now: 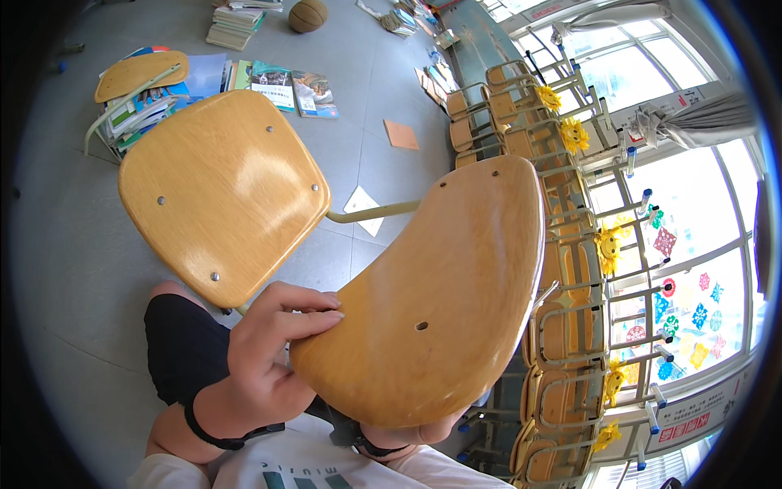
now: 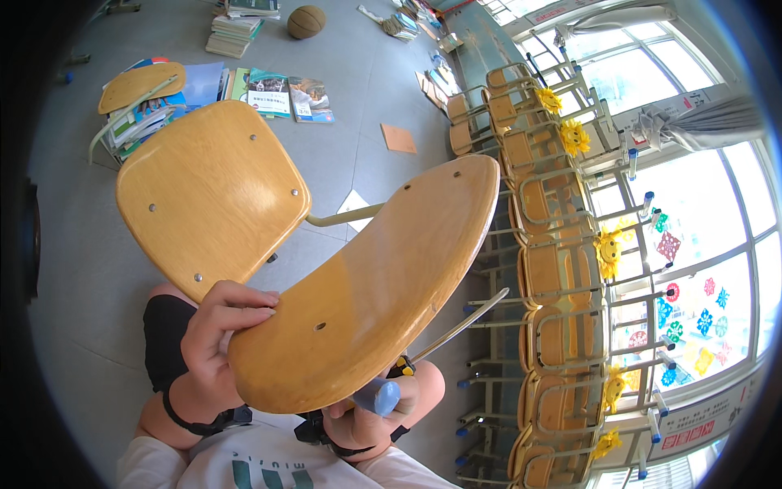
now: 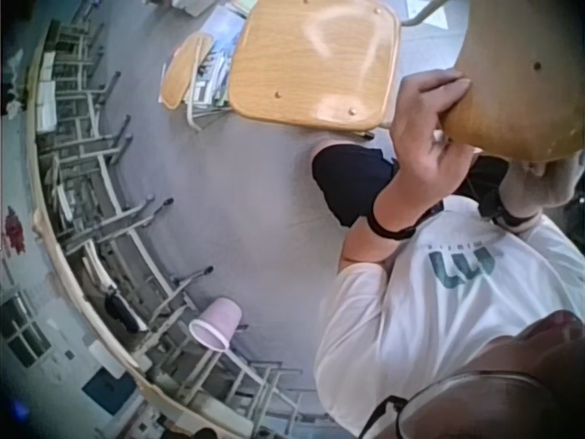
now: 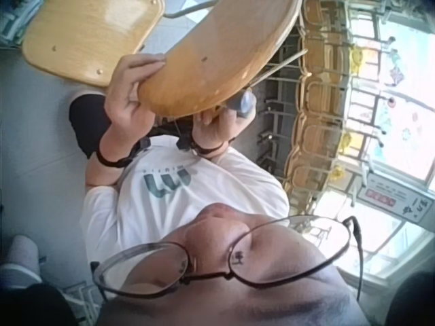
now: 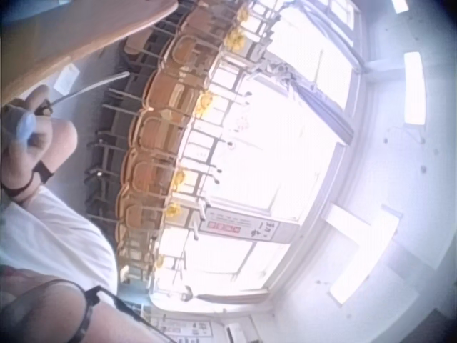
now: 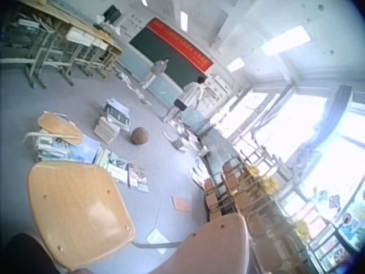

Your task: The person uses a screwdriver to remove screws from the metal frame of a wooden chair by hand. The person detaches the wooden seat from the metal legs.

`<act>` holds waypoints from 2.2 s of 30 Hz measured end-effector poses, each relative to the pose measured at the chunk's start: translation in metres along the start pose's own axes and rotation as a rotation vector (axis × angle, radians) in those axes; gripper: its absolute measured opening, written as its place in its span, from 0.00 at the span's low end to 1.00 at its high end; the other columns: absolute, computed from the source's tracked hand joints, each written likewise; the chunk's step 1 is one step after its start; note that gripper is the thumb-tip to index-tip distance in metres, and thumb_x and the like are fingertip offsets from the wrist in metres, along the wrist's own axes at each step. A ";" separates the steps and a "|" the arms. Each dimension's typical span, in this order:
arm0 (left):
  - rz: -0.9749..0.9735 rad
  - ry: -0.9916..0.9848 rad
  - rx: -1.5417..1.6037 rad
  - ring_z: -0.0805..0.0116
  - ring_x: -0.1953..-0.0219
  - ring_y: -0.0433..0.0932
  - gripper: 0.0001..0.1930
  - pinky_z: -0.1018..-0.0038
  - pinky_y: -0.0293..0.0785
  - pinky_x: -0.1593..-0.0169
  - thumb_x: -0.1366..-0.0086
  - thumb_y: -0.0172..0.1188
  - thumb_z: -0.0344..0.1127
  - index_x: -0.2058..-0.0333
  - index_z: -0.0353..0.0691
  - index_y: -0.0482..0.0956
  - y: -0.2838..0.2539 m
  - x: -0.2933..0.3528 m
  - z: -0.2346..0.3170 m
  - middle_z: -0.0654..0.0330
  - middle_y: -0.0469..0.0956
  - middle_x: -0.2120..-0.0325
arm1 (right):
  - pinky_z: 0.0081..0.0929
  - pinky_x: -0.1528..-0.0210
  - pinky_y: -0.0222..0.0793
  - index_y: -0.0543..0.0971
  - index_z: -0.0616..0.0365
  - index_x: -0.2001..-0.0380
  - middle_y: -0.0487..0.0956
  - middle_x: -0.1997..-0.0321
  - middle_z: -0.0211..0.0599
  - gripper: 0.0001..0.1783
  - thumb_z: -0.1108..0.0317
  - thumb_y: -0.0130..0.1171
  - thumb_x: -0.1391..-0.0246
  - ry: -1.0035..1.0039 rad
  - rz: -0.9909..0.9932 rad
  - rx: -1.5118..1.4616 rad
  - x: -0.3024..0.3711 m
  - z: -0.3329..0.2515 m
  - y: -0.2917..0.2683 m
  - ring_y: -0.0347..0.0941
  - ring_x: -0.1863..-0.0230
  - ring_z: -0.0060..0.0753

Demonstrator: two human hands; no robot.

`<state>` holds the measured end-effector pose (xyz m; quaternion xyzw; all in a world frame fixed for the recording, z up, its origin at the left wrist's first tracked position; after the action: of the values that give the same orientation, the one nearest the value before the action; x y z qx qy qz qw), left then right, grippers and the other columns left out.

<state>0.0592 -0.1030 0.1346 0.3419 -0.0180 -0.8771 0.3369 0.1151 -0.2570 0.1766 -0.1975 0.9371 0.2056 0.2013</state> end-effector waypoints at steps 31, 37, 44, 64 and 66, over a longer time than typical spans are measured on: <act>0.024 -0.135 -0.044 0.62 0.58 0.76 0.18 0.71 0.72 0.54 0.39 0.64 0.40 0.60 0.30 0.76 0.013 0.004 0.016 0.46 0.75 0.58 | 0.13 0.78 0.67 0.78 0.68 0.61 0.65 0.65 0.39 0.15 0.67 0.64 0.48 0.116 -0.271 -0.234 -0.025 0.017 0.003 0.68 0.81 0.19; 0.007 -0.130 -0.082 0.62 0.59 0.75 0.19 0.70 0.71 0.55 0.39 0.64 0.44 0.61 0.31 0.76 0.008 0.002 0.016 0.47 0.76 0.59 | 0.18 0.70 0.66 0.79 0.64 0.61 0.68 0.67 0.39 0.16 0.65 0.66 0.49 -0.046 -0.322 -0.138 -0.029 0.017 0.003 0.66 0.70 0.25; -0.033 -0.150 -0.188 0.61 0.61 0.76 0.20 0.70 0.72 0.57 0.39 0.63 0.47 0.63 0.32 0.76 0.000 0.002 0.024 0.46 0.77 0.62 | 0.20 0.66 0.66 0.79 0.63 0.60 0.69 0.69 0.38 0.19 0.65 0.70 0.54 -0.055 -0.288 -0.121 -0.015 0.017 0.007 0.64 0.67 0.27; -0.028 -0.202 -0.159 0.61 0.59 0.77 0.16 0.70 0.72 0.54 0.36 0.61 0.41 0.62 0.32 0.76 -0.009 0.009 0.020 0.46 0.76 0.59 | 0.27 0.67 0.58 0.79 0.57 0.72 0.73 0.73 0.23 0.19 0.66 0.69 0.74 -0.479 0.126 0.814 -0.006 -0.026 0.040 0.63 0.76 0.28; -0.037 -0.204 -0.174 0.61 0.58 0.77 0.13 0.70 0.73 0.53 0.36 0.60 0.37 0.62 0.32 0.76 -0.009 0.011 0.018 0.47 0.77 0.59 | 0.28 0.66 0.57 0.78 0.57 0.72 0.73 0.73 0.23 0.18 0.66 0.68 0.73 -0.476 0.126 0.846 -0.008 -0.028 0.044 0.63 0.77 0.29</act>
<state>0.0370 -0.1061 0.1394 0.2207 0.0300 -0.9116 0.3456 0.0935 -0.2313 0.2170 0.0114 0.8765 -0.1419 0.4599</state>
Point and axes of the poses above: each hand's wrist, its own x-axis away from the middle knuckle, its own y-axis out of the palm, z = x × y, the point moved 5 cm from there along -x, towards the middle knuckle
